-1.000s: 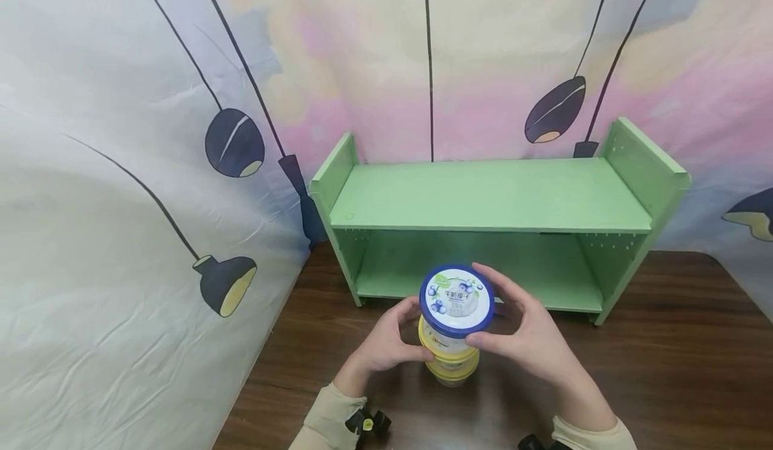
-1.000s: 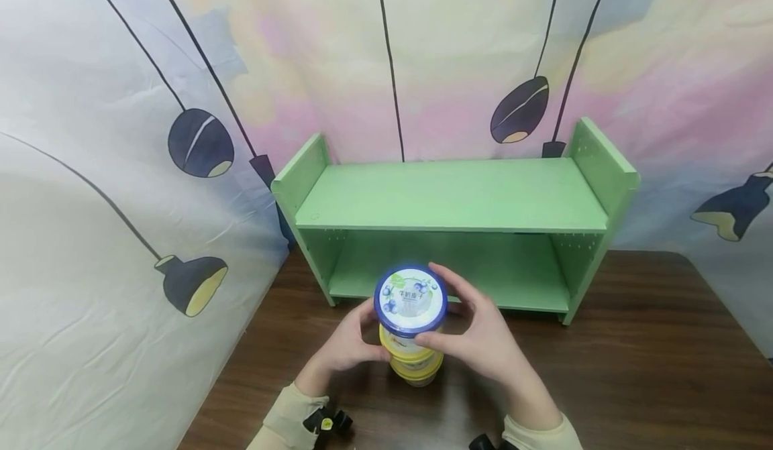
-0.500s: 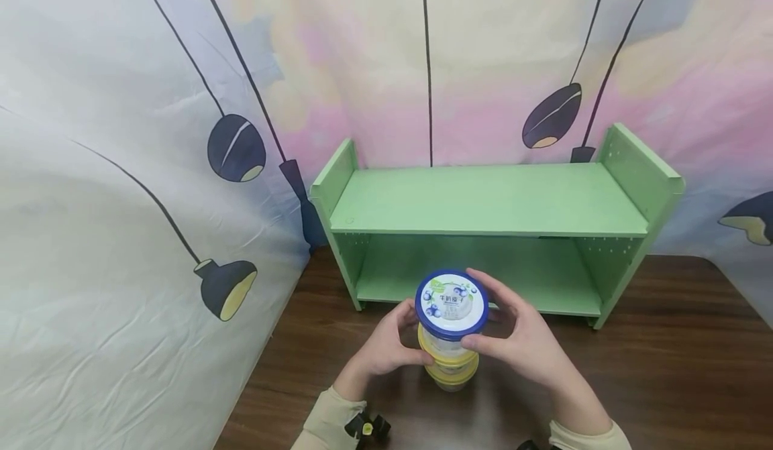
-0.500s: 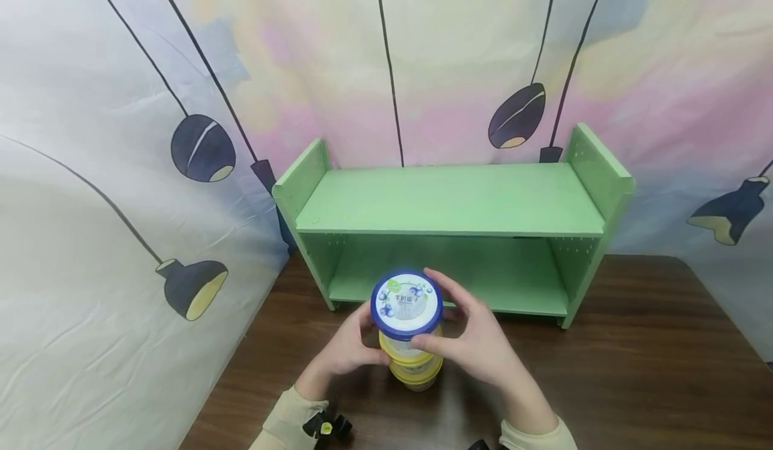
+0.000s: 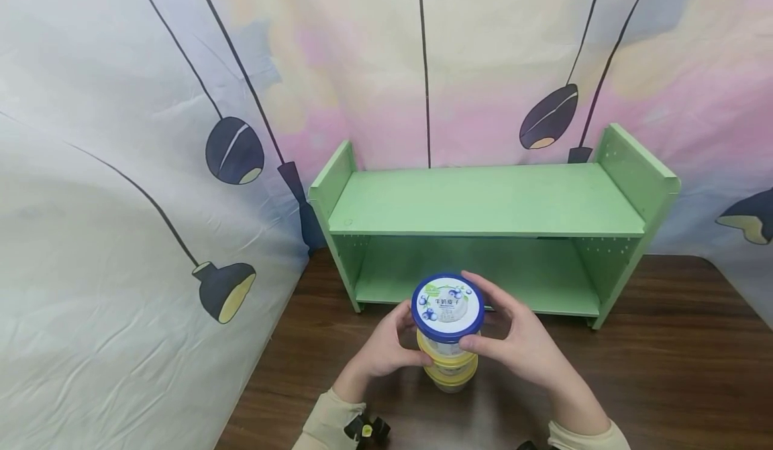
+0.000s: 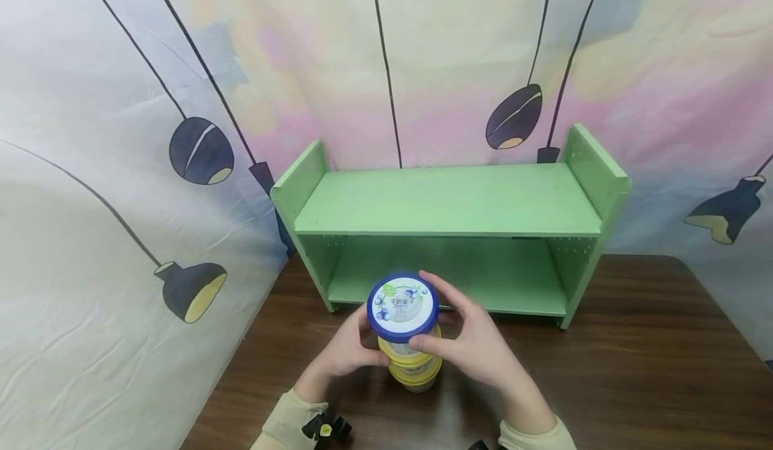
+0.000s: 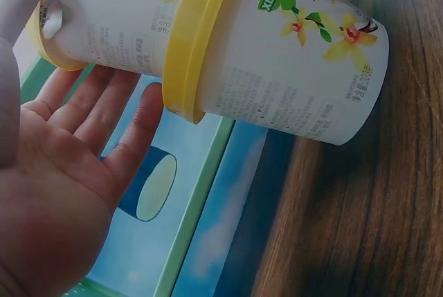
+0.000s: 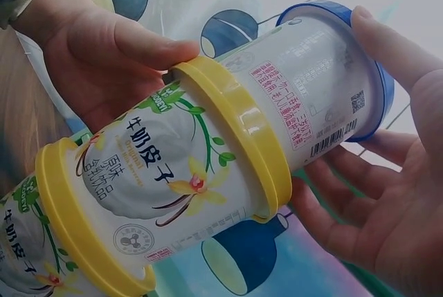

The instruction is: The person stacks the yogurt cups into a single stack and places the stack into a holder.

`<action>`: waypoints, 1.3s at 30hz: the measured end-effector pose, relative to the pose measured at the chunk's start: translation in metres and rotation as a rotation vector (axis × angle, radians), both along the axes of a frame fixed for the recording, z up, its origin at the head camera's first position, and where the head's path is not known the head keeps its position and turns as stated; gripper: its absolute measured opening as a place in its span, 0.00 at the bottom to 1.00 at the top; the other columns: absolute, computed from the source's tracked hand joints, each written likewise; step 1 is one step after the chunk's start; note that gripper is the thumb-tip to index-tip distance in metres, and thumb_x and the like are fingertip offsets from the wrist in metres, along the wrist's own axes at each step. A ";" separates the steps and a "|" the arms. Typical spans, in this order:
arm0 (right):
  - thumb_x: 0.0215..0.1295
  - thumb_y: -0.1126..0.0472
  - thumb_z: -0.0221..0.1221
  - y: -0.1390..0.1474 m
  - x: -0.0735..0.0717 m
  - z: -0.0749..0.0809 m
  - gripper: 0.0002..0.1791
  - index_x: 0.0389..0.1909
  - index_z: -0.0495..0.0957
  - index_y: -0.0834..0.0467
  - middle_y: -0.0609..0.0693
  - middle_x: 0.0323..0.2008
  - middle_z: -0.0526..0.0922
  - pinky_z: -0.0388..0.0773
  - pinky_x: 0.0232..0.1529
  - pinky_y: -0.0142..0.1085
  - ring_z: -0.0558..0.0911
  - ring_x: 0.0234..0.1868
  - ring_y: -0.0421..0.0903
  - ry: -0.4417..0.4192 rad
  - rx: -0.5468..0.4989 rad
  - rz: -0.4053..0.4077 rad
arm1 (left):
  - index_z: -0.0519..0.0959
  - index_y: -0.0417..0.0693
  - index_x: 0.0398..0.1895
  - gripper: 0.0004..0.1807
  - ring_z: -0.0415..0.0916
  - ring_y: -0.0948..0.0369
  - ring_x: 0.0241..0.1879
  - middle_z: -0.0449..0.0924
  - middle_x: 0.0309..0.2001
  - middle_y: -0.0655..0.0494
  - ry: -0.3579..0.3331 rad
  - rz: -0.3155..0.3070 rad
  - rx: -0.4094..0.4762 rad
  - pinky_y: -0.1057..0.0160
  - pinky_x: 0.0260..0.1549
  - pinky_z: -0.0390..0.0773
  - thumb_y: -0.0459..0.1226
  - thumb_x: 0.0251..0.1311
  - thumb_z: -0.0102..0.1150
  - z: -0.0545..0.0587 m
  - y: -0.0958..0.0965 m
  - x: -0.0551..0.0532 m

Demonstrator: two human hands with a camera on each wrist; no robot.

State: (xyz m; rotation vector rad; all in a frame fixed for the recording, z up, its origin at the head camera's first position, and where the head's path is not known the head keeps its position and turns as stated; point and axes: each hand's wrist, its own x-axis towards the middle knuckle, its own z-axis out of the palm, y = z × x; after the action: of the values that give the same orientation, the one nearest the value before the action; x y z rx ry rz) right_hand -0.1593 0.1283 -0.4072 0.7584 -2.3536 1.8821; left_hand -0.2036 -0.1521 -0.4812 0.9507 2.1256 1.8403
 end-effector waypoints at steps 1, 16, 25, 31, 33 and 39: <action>0.61 0.60 0.79 0.000 0.000 0.000 0.48 0.80 0.67 0.37 0.48 0.67 0.78 0.81 0.62 0.41 0.79 0.66 0.51 0.001 -0.004 0.004 | 0.70 0.52 0.74 0.48 0.77 0.53 0.66 0.81 0.65 0.53 0.001 0.000 0.001 0.52 0.66 0.76 0.55 0.54 0.83 0.000 0.000 0.000; 0.61 0.61 0.78 0.001 0.000 0.000 0.49 0.81 0.66 0.37 0.48 0.68 0.78 0.81 0.62 0.40 0.79 0.67 0.48 0.014 -0.012 0.016 | 0.70 0.50 0.74 0.49 0.78 0.53 0.65 0.81 0.65 0.53 0.013 0.001 -0.002 0.52 0.66 0.76 0.56 0.53 0.83 0.002 0.001 0.001; 0.62 0.61 0.78 0.002 0.000 -0.001 0.49 0.81 0.66 0.37 0.48 0.67 0.79 0.81 0.62 0.40 0.79 0.67 0.47 0.020 -0.008 0.017 | 0.70 0.52 0.76 0.50 0.77 0.54 0.66 0.81 0.65 0.55 0.016 0.011 -0.039 0.52 0.65 0.76 0.59 0.53 0.82 0.004 0.000 0.001; 0.62 0.60 0.78 0.003 -0.001 -0.001 0.49 0.82 0.66 0.40 0.48 0.68 0.78 0.80 0.63 0.41 0.78 0.67 0.48 0.023 0.004 0.015 | 0.69 0.53 0.76 0.50 0.77 0.54 0.66 0.81 0.66 0.56 0.016 0.013 -0.047 0.51 0.65 0.76 0.59 0.53 0.82 0.002 -0.001 0.000; 0.62 0.59 0.79 0.003 -0.001 -0.001 0.49 0.82 0.65 0.39 0.47 0.68 0.79 0.80 0.63 0.41 0.79 0.67 0.48 0.026 0.017 0.010 | 0.69 0.52 0.77 0.51 0.77 0.54 0.67 0.81 0.67 0.55 0.015 0.011 -0.042 0.51 0.65 0.75 0.60 0.54 0.81 0.002 -0.001 0.000; 0.58 0.57 0.81 0.003 -0.002 -0.002 0.52 0.81 0.66 0.37 0.45 0.66 0.80 0.81 0.62 0.43 0.80 0.66 0.48 0.045 0.044 -0.006 | 0.67 0.52 0.79 0.54 0.77 0.53 0.66 0.79 0.68 0.53 0.041 0.006 -0.028 0.51 0.65 0.76 0.60 0.54 0.81 0.002 -0.001 0.000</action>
State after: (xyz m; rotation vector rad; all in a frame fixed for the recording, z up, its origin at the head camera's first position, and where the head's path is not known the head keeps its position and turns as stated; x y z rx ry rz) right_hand -0.1617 0.1313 -0.4095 0.7880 -2.3755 1.7968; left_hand -0.2037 -0.1529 -0.4795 0.9845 2.1745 1.8038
